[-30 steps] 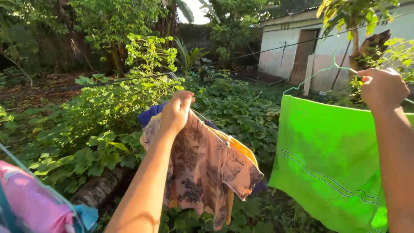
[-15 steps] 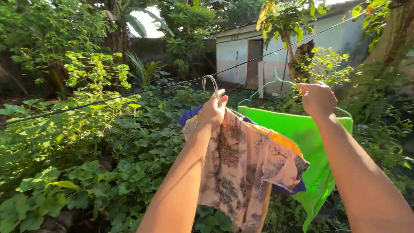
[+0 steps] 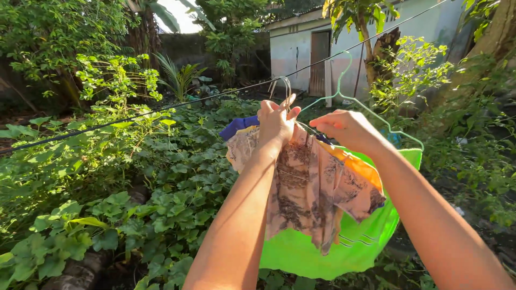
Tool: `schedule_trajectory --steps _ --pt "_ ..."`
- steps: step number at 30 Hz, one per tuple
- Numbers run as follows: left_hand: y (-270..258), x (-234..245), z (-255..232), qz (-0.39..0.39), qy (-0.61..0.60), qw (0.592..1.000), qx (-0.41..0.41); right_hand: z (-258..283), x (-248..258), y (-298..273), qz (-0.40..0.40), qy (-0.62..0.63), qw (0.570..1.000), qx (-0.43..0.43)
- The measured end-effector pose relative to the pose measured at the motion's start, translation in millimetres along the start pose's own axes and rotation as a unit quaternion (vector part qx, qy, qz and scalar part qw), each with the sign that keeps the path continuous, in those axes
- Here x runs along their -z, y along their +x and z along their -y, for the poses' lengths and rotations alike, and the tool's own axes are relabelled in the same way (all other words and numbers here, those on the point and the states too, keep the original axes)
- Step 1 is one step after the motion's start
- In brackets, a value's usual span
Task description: Hanging clothes on a clothesline using hangers.
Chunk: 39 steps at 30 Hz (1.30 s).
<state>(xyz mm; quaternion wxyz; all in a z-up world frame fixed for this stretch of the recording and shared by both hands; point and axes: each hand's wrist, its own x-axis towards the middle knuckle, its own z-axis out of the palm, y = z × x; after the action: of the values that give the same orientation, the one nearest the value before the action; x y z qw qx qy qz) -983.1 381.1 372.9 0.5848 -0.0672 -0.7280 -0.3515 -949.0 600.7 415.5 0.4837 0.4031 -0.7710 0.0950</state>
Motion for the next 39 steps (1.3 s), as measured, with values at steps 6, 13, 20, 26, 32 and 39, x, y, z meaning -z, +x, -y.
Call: schedule_trajectory --steps 6,13,20,26,32,39 --pt "-1.8 39.1 -1.0 0.077 0.042 0.996 -0.029 46.1 -31.0 -19.4 0.111 0.205 0.957 -0.175" --pt "-8.0 57.7 10.1 0.047 0.035 0.995 -0.077 49.3 -24.0 -25.5 0.127 0.32 0.924 -0.163" --pt "-34.2 122.1 36.9 -0.042 -0.025 0.989 -0.138 56.9 -3.3 -23.0 0.009 0.091 0.98 -0.179" --pt "-61.0 196.6 49.9 -0.004 -0.014 0.991 -0.133 138.8 18.0 -27.8 -0.274 -0.244 0.93 -0.009" --pt "-78.3 246.0 62.9 -0.004 0.061 0.994 -0.093 199.5 -10.2 -27.6 -0.169 0.086 0.982 -0.011" --pt "-92.6 288.7 107.0 -0.05 0.072 0.991 -0.101 281.2 -25.7 -26.5 0.016 0.268 0.962 -0.049"
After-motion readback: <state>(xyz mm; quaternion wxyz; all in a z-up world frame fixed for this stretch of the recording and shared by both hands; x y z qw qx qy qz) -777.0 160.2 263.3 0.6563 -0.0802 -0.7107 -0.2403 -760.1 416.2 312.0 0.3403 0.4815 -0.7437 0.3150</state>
